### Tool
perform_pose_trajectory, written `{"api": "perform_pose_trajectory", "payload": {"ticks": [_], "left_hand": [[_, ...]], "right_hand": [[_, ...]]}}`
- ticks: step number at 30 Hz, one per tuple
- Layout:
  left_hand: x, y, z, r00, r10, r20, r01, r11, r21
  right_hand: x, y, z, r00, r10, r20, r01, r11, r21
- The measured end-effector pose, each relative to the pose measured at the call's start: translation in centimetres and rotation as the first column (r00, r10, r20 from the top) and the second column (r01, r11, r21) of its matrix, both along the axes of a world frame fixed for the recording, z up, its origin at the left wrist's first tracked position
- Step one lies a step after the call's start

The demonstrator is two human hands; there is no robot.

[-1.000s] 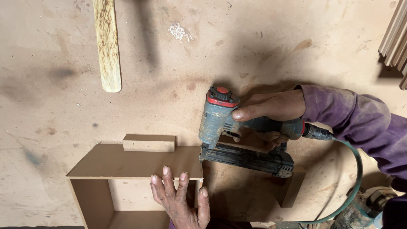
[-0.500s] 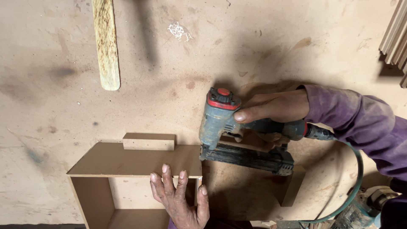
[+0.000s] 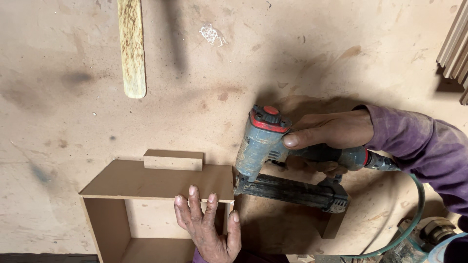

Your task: The person applies glue to the edges of a wooden panel, then assembles it with other panels to form a box. They use a pneumatic nail gun to secure the joints and add a small wooden handle to the front of the box.

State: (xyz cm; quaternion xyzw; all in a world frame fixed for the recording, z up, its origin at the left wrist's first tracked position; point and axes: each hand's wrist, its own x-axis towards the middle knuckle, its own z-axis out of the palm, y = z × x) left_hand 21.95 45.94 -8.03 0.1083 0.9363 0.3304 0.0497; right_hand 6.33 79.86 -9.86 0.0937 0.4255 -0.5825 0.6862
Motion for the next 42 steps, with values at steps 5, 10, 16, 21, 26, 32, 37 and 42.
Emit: {"api": "perform_pose_trajectory", "payload": {"ticks": [5,10,16,21,26,32,37,42], "left_hand": [[0.2,0.1,0.1,1.0,0.018,0.012,-0.018,1.0,-0.009],[0.1,-0.1,0.0,1.0,-0.004,0.012,0.004,1.0,-0.008],[0.2,-0.1,0.0,1.0,0.011,0.013,-0.011,1.0,0.006],[0.1,-0.1,-0.1,1.0,-0.001,0.01,0.001,1.0,0.004],[0.1,-0.2,-0.1,1.0,0.001,0.005,-0.001,1.0,0.007],[-0.1,-0.1,0.0,1.0,-0.004,-0.005,0.004,1.0,-0.003],[-0.4,0.1,0.3,0.999,0.005,-0.035,-0.005,1.0,0.004],[0.6,-0.5,0.4,0.994,0.028,-0.108,-0.018,0.996,0.092]], "right_hand": [[0.2,0.2,-0.2,0.999,-0.028,0.038,0.029,0.999,-0.035],[0.0,0.3,-0.3,0.994,0.06,-0.093,-0.048,0.99,0.13],[-0.2,0.2,-0.3,0.86,0.105,-0.499,-0.056,0.992,0.112],[-0.3,-0.1,-0.1,0.919,0.074,-0.386,-0.034,0.993,0.11],[-1.4,-0.8,0.1,0.998,0.044,-0.044,-0.047,0.997,-0.054],[-1.0,0.0,-0.8,0.998,0.069,0.013,-0.068,0.997,-0.047],[3.2,2.4,-4.0,0.79,-0.024,-0.613,-0.002,0.999,-0.041],[10.7,3.7,-3.8,0.436,-0.264,-0.86,0.186,0.962,-0.201]]}}
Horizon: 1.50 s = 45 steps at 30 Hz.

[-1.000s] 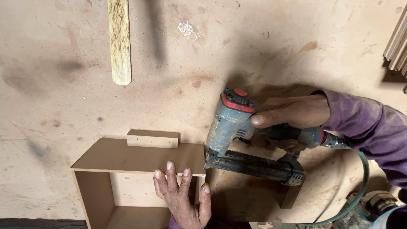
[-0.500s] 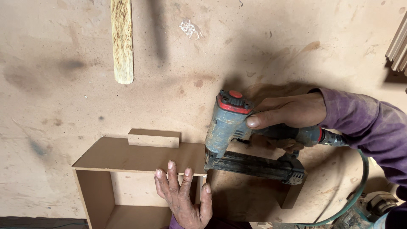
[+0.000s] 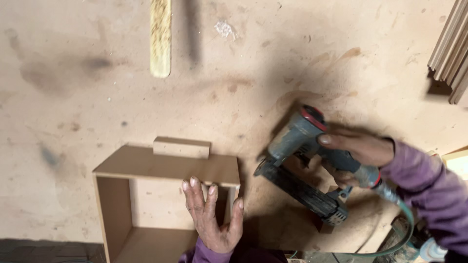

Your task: The person applies glue to the edges of a wooden panel, then assembles it with other panels to form a box. They use a pneumatic nail gun to secure the joints and add a small wooden handle to the front of the box.

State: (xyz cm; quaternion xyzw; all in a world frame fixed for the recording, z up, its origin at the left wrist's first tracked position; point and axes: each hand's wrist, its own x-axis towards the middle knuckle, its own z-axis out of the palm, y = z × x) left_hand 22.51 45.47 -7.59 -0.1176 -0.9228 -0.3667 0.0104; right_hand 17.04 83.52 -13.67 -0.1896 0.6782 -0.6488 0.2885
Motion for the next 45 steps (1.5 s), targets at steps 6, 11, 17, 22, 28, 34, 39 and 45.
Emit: {"api": "perform_pose_trajectory", "payload": {"ticks": [6,11,17,22,28,34,39,45], "left_hand": [[1.5,-1.0,1.3,0.889,0.12,0.441,-0.289,0.896,0.338],[0.0,-1.1,1.0,0.597,-0.154,0.788,-0.544,0.643,0.538],[0.0,-0.8,4.1,0.64,-0.232,0.733,-0.468,0.639,0.61],[1.1,-3.3,6.6,0.762,-0.327,0.559,-0.212,0.69,0.692],[1.6,-9.7,5.5,0.836,-0.252,0.487,-0.242,0.627,0.741],[-1.0,-22.0,5.4,0.946,-0.171,0.277,-0.028,0.804,0.594],[-6.1,-30.6,6.3,0.922,-0.108,0.372,-0.134,0.813,0.567],[-12.5,-32.6,6.2,0.856,-0.374,0.356,0.12,0.815,0.568]], "right_hand": [[11.4,-4.0,4.2,0.37,-0.219,0.903,0.455,0.89,0.03],[17.8,-11.1,9.0,0.522,-0.64,0.564,0.412,0.768,0.49],[20.4,-18.9,13.9,0.55,-0.785,0.285,0.516,0.588,0.623],[21.6,-21.2,15.1,0.543,-0.837,-0.065,0.76,0.457,0.461],[22.4,-24.2,16.4,0.423,-0.9,0.107,0.568,0.355,0.742],[23.0,-27.7,15.7,0.406,-0.914,-0.007,0.542,0.234,0.807],[22.9,-30.1,16.5,0.399,-0.906,-0.142,0.654,0.172,0.737],[21.7,-33.3,18.4,0.31,-0.948,-0.073,0.614,0.141,0.777]]}}
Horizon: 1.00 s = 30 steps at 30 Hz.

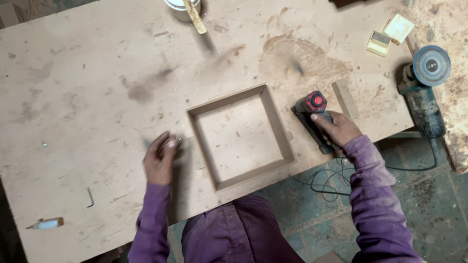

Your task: The person applies glue to the edges of a wooden panel, then assembles it with other panels to form a box. They use a pneumatic nail gun to secure the joints and add a small wooden handle to the front of the box.

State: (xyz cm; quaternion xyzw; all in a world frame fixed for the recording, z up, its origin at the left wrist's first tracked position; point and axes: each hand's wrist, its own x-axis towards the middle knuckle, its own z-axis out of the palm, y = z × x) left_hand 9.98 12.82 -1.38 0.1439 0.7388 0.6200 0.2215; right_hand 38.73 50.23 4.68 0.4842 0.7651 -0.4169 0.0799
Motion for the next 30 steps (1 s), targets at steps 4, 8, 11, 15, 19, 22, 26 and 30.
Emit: {"api": "perform_pose_trajectory", "payload": {"ticks": [4,8,11,15,19,22,26,30], "left_hand": [[-2.4,2.9,0.2,0.982,-0.187,0.019,0.185,0.98,0.073],[-4.5,5.1,0.4,0.956,-0.282,-0.077,0.287,0.955,0.068],[-5.8,5.7,-0.3,0.95,-0.311,-0.029,0.313,0.948,0.061],[-7.0,6.1,-1.8,0.939,-0.32,0.122,0.32,0.947,0.019],[-8.0,6.0,-3.4,0.935,-0.341,0.095,0.339,0.94,0.038],[-8.8,6.0,-4.6,0.921,-0.389,0.006,0.388,0.92,0.053],[-9.1,5.7,-6.2,0.908,-0.417,0.023,0.413,0.905,0.105],[-9.1,5.4,-7.2,0.908,-0.419,0.014,0.417,0.906,0.078]], "right_hand": [[-0.7,-1.5,0.6,0.998,0.029,0.051,-0.034,0.994,0.101],[-1.4,-2.5,0.6,0.992,0.092,0.083,-0.11,0.965,0.24],[-2.1,-3.0,0.4,0.987,0.147,0.068,-0.161,0.938,0.309],[-2.9,-2.6,0.3,0.977,0.051,0.205,-0.108,0.955,0.278],[-3.8,-1.8,0.0,0.973,0.0,0.233,-0.047,0.979,0.197],[-4.1,-1.3,-0.6,0.977,0.063,0.205,-0.118,0.956,0.27],[-4.0,-0.7,-1.7,0.959,0.038,0.282,-0.119,0.954,0.276],[-3.6,-0.7,-2.5,0.934,0.03,0.355,-0.131,0.956,0.263]]}}
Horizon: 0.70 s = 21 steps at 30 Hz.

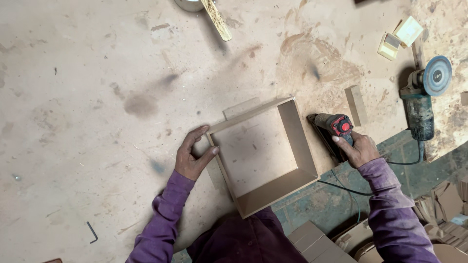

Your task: The person applies glue to the edges of a wooden panel, then assembles it with other panels to form a box. They use a pneumatic nail gun to secure the joints and add a small wooden handle to the front of the box.

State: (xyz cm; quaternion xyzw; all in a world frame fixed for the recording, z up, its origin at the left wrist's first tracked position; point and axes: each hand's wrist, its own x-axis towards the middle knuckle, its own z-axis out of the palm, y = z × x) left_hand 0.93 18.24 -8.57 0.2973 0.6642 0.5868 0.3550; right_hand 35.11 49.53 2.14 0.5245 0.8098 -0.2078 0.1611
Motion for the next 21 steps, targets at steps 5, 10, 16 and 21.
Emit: {"api": "perform_pose_trajectory", "payload": {"ticks": [5,10,16,21], "left_hand": [[-0.3,0.2,0.6,1.0,-0.016,0.004,0.016,1.0,0.012],[0.2,0.5,2.3,1.0,-0.024,-0.016,0.023,0.997,-0.08],[2.3,1.2,4.3,0.999,0.036,0.019,-0.037,0.999,0.022],[3.7,1.8,6.2,0.996,0.034,0.081,-0.026,0.994,-0.103]], "right_hand": [[0.1,-0.3,-0.3,0.999,0.033,-0.035,-0.033,0.999,0.013],[0.2,-0.8,0.3,0.999,-0.036,0.003,0.036,0.999,-0.032],[1.0,-2.3,0.8,0.994,-0.008,-0.107,-0.005,0.993,-0.121],[3.9,-3.6,1.2,0.964,0.092,-0.249,-0.089,0.996,0.023]]}}
